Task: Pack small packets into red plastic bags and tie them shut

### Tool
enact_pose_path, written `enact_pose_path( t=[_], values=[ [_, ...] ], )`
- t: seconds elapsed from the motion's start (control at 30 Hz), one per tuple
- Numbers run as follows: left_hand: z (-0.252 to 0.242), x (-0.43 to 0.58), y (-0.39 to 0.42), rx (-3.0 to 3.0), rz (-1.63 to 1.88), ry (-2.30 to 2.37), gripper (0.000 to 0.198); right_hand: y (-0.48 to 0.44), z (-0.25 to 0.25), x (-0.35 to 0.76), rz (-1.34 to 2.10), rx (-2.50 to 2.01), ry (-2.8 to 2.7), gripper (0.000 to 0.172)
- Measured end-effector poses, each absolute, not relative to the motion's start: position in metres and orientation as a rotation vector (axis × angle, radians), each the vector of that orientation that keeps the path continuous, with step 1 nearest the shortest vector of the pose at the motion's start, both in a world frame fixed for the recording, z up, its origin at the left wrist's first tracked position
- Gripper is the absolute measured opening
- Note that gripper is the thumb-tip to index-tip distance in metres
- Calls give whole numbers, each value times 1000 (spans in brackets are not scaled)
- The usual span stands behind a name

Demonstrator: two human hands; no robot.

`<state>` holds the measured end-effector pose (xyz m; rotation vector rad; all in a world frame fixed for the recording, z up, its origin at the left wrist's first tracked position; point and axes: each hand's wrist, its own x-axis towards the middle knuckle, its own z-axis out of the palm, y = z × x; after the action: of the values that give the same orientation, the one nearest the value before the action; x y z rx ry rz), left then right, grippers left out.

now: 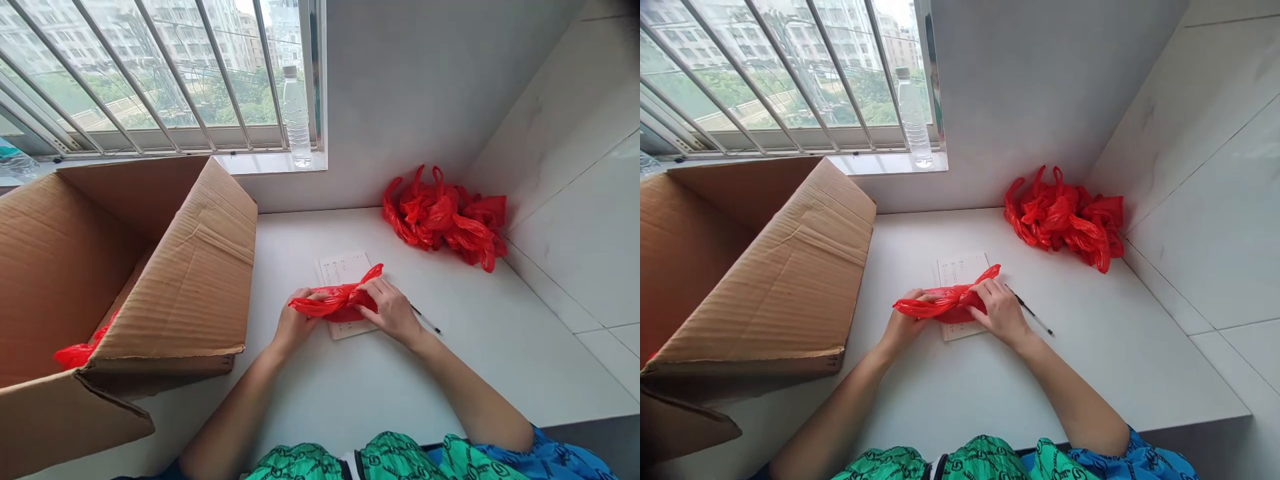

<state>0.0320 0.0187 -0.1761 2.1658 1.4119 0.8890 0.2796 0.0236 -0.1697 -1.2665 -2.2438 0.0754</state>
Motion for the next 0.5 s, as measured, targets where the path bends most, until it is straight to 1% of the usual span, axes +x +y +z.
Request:
enact_pose_path(
  t=[0.07, 0.13, 0.2, 0.23, 0.3, 0.4, 0.43, 0.5],
  values=[
    [-176, 28, 18, 2178, 952, 1373, 24, 22, -169, 279, 66, -1246, -2261, 15],
    [-173, 28, 16, 2103, 1112, 1263, 25, 19, -166, 278, 44, -1196, -2223, 10],
    [-168, 31, 12, 1919, 1274, 1186, 33, 17, -162, 276, 41, -1148, -2158, 5],
    [-166, 34, 10, 1840, 1310, 1191, 38, 16, -162, 274, 51, -1128, -2135, 6],
    [-162, 40, 6, 1837, 1273, 1290, 41, 15, -165, 271, 82, -1097, -2138, 16],
    [-163, 49, 3, 2206, 1058, 1426, 32, 16, -178, 266, 98, -1085, -2274, 49],
    [-166, 52, 3, 2345, 965, 1425, 35, 16, -183, 265, 85, -1101, -2331, 56],
    [-174, 56, 4, 2524, 770, 1397, 46, 17, -194, 262, 49, -1163, -2427, 61]
  ],
)
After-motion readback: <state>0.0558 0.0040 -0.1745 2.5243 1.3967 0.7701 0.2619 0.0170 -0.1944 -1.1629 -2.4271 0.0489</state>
